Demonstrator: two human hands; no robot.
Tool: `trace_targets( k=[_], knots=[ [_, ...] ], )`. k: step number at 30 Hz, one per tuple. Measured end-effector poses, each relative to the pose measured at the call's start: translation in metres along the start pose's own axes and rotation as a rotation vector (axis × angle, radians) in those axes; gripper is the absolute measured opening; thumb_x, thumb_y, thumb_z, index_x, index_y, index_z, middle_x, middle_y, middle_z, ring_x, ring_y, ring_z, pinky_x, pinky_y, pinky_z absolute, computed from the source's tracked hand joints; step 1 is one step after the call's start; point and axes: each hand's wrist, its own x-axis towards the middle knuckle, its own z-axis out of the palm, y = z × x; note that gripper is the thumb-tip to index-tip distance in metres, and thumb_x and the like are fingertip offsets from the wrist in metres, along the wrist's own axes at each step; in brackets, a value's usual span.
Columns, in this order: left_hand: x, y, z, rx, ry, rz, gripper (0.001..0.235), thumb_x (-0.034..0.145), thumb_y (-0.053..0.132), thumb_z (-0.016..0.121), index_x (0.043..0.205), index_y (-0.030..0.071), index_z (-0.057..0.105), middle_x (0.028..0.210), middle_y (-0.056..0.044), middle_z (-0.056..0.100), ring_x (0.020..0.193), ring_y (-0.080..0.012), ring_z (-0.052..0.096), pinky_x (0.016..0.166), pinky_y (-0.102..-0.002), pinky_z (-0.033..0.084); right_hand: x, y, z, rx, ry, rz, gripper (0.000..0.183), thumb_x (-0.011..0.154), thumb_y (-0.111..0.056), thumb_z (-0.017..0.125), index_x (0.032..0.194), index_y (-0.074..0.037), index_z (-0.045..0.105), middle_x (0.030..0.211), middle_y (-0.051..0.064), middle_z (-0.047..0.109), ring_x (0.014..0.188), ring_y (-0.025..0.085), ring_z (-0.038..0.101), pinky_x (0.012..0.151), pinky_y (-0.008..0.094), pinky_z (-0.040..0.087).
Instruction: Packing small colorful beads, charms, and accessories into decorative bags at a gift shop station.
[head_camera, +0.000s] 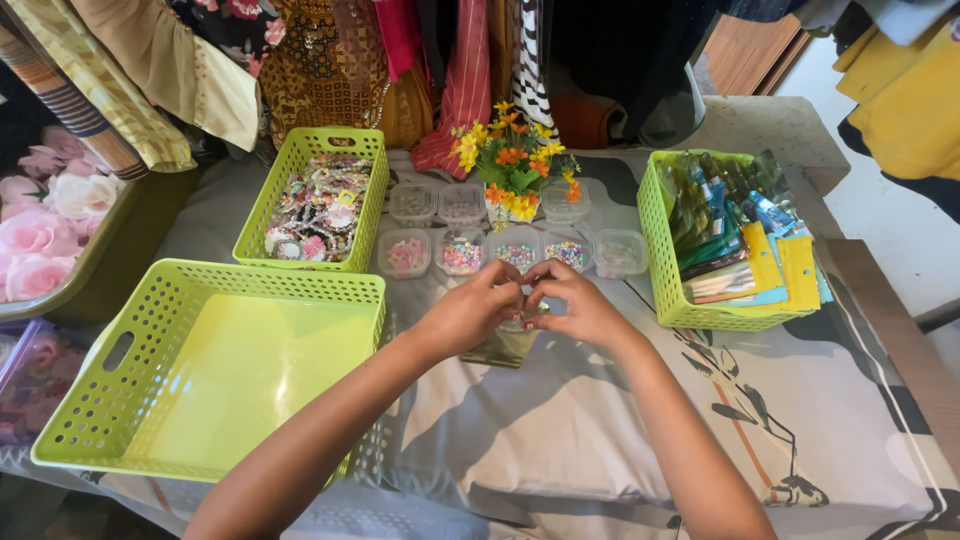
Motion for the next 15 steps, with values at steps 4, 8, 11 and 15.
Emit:
trace_targets(
  k=[4,8,11,15],
  knots=[
    [0.002,0.002,0.000,0.006,-0.006,-0.114,0.012,0.094,0.010,0.067,0.101,0.009,0.059,0.130,-0.009,0.056,0.105,-0.0328,0.066,0.082,-0.044,0.054,0.007,0.007,0.002,0.006,-0.104,0.043,0.023,0.076,-0.017,0.086,0.088,-0.007,0.070,0.115,0.005,0.063,0.116,0.023,0.061,0.101,0.036,0.048],
    [-0.003,-0.011,0.010,-0.014,0.082,-0.082,0.017,0.094,0.010,0.071,0.106,0.011,0.060,0.131,-0.008,0.056,0.105,-0.0320,0.068,0.081,-0.041,0.057,0.015,-0.007,0.005,-0.080,-0.127,0.109,0.028,0.072,-0.017,0.089,0.091,-0.006,0.071,0.114,0.007,0.063,0.114,0.024,0.060,0.097,0.035,0.048],
    [0.000,-0.021,0.012,-0.290,0.195,-0.203,0.036,0.086,0.012,0.075,0.116,0.013,0.055,0.129,-0.008,0.056,0.103,-0.0257,0.069,0.078,-0.038,0.060,0.010,0.012,0.013,-0.014,-0.009,0.108,0.029,0.074,-0.014,0.085,0.098,-0.007,0.070,0.118,0.006,0.064,0.113,0.024,0.063,0.097,0.035,0.049],
    [-0.008,-0.051,0.022,-0.359,-0.030,-0.487,0.039,0.089,0.022,0.078,0.121,0.009,0.061,0.102,-0.011,0.076,0.089,-0.0178,0.072,0.079,-0.034,0.057,0.004,0.037,0.020,0.089,0.109,0.068,0.017,0.082,-0.011,0.083,0.094,-0.008,0.072,0.121,0.006,0.068,0.114,0.023,0.066,0.099,0.036,0.051]
  ],
)
